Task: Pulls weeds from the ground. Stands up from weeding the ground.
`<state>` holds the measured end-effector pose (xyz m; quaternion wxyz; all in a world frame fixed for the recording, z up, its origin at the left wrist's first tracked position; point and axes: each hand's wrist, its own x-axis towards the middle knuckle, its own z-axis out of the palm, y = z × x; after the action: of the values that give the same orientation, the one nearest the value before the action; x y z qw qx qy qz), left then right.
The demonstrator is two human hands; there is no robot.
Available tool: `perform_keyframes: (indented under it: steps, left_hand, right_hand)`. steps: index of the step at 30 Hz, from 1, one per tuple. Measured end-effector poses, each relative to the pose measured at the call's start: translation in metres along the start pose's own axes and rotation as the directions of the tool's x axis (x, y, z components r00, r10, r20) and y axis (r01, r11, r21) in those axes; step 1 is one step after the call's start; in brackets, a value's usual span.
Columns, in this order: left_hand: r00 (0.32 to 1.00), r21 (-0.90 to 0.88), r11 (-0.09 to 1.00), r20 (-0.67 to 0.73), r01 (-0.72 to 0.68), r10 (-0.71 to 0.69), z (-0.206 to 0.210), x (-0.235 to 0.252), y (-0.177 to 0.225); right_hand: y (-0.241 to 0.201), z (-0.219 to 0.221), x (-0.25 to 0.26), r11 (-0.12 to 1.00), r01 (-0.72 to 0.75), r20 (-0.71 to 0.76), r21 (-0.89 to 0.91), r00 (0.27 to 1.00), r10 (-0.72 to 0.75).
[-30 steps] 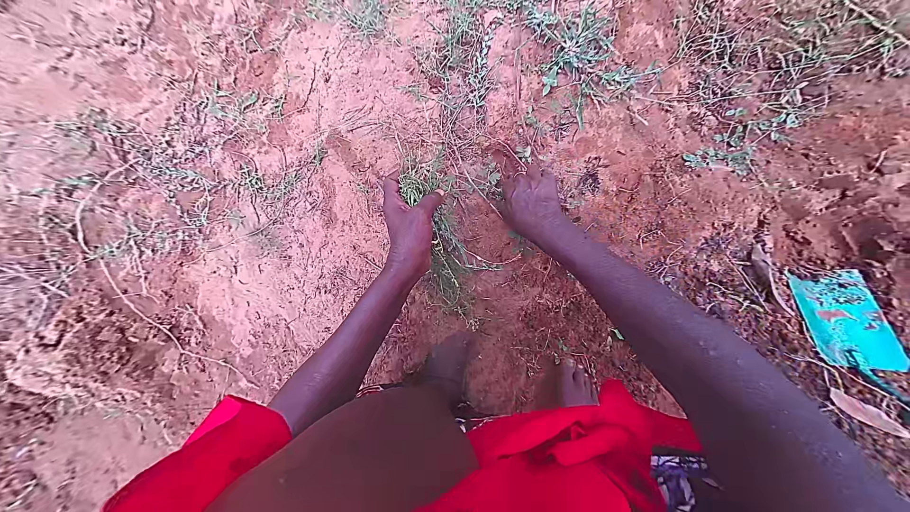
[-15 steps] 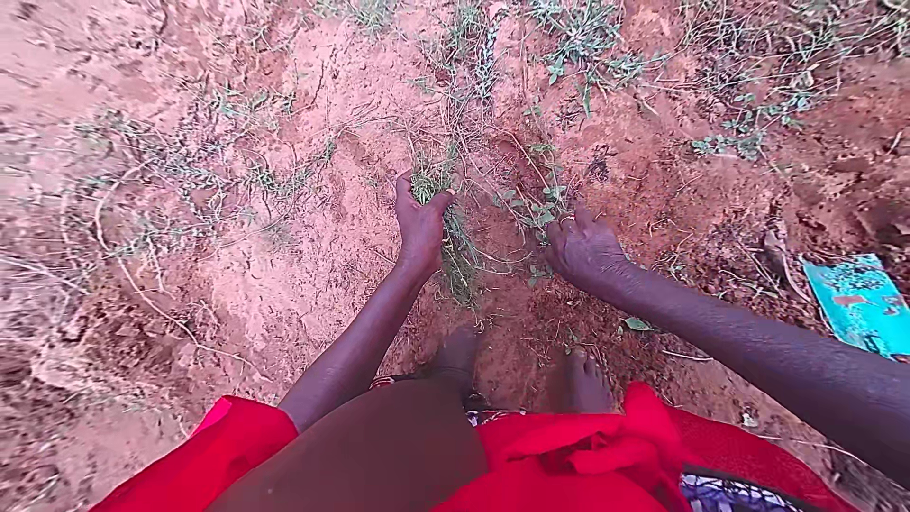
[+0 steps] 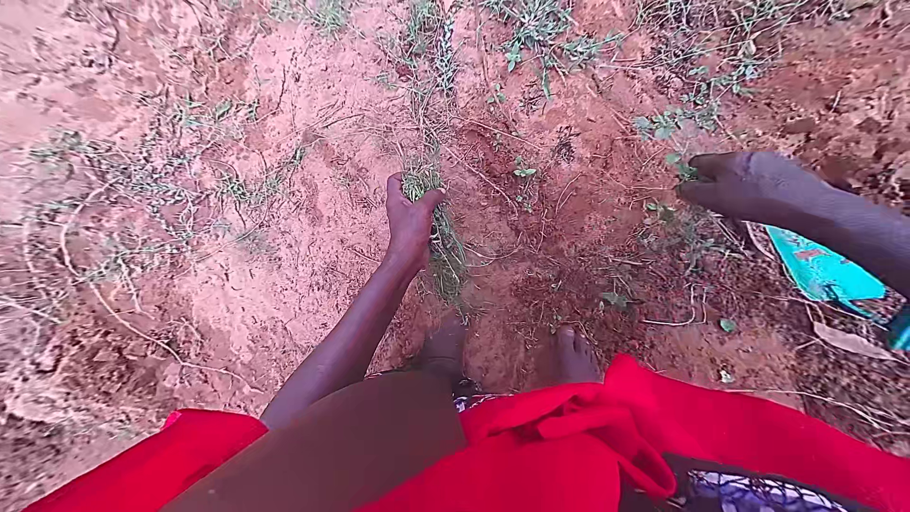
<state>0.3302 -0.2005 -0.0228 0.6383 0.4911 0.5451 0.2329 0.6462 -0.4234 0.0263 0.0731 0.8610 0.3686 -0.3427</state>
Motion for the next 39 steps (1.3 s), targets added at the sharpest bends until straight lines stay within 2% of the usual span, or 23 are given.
perform_keyframes:
  steps: [2, 3, 5, 7, 12, 15, 17, 22, 24, 25, 27, 28, 30, 34, 36, 39]
  left_hand:
    - [0.998, 0.042, 0.999, 0.050, 0.023, -0.025, 0.005, -0.008, -0.002]
    - [0.996, 0.073, 0.997, 0.084, 0.034, -0.040, 0.007, -0.014, -0.003]
    - [0.988, 0.117, 0.992, 0.141, 0.043, -0.060, 0.012, -0.022, -0.004]
    - [0.979, 0.110, 0.993, 0.192, 0.044, -0.064, 0.018, -0.027, -0.006]
    - [0.926, 0.152, 0.987, 0.363, 0.047, -0.100, 0.021, -0.025, -0.019]
    - [0.901, 0.175, 0.983, 0.415, 0.057, -0.126, 0.013, -0.022, -0.023]
    - [0.895, 0.206, 0.977, 0.423, 0.055, -0.140, 0.008, -0.020, -0.022]
    - [0.926, 0.160, 0.984, 0.353, 0.084, -0.137, -0.004, -0.019, -0.018]
    - [0.961, 0.157, 0.984, 0.246, 0.086, -0.123, -0.007, -0.016, -0.017]
    - [0.974, 0.166, 0.983, 0.198, 0.082, -0.114, -0.009, -0.013, -0.016]
    - [0.992, 0.216, 0.976, 0.106, 0.039, -0.063, -0.019, -0.006, -0.013]
    - [0.998, 0.242, 0.970, 0.066, 0.003, -0.020, -0.026, -0.001, -0.011]
    - [0.996, 0.283, 0.956, -0.022, -0.072, 0.082, -0.040, 0.015, -0.006]
    - [0.968, 0.250, 0.955, -0.153, -0.159, 0.201, -0.062, 0.040, 0.004]
    - [0.965, 0.234, 0.961, -0.180, -0.149, 0.193, -0.064, 0.043, 0.006]
    - [0.981, 0.201, 0.975, -0.151, -0.093, 0.125, -0.057, 0.038, 0.002]
  right_hand:
    - [-0.036, 0.003, 0.004, 0.971, 0.057, 0.040, 0.234, 0.997, -0.068]
    - [-0.053, 0.012, 0.006, 0.920, 0.091, 0.034, 0.380, 0.993, -0.113]
    - [-0.092, 0.030, 0.009, 0.776, 0.119, 0.027, 0.619, 0.985, -0.172]
    - [-0.129, 0.044, 0.011, 0.622, 0.092, 0.038, 0.778, 0.980, -0.193]
    - [-0.195, 0.073, 0.014, 0.481, -0.009, 0.088, 0.877, 0.986, -0.143]
    - [-0.211, 0.077, 0.001, 0.294, -0.106, 0.169, 0.950, 0.966, -0.197]
    - [-0.212, 0.080, -0.013, 0.235, -0.140, 0.196, 0.962, 0.952, -0.235]
    - [-0.208, 0.080, -0.022, 0.269, -0.004, 0.126, 0.963, 0.890, -0.438]
    - [-0.202, 0.076, -0.017, 0.324, 0.016, 0.123, 0.946, 0.906, -0.405]
    - [-0.198, 0.074, -0.009, 0.391, 0.056, 0.085, 0.919, 0.939, -0.335]
    - [-0.178, 0.075, 0.018, 0.626, 0.168, -0.076, 0.762, 0.982, -0.171]
    - [-0.164, 0.077, 0.031, 0.736, 0.216, -0.177, 0.641, 0.975, -0.132]
    - [-0.141, 0.079, 0.055, 0.861, 0.236, -0.269, 0.450, 0.956, -0.122]
    - [-0.138, 0.097, 0.084, 0.901, 0.318, -0.352, 0.295, 0.913, -0.207]
    - [-0.145, 0.108, 0.093, 0.911, 0.307, -0.366, 0.275, 0.910, -0.196]
    - [-0.150, 0.121, 0.100, 0.912, 0.311, -0.481, 0.267, 0.863, -0.154]
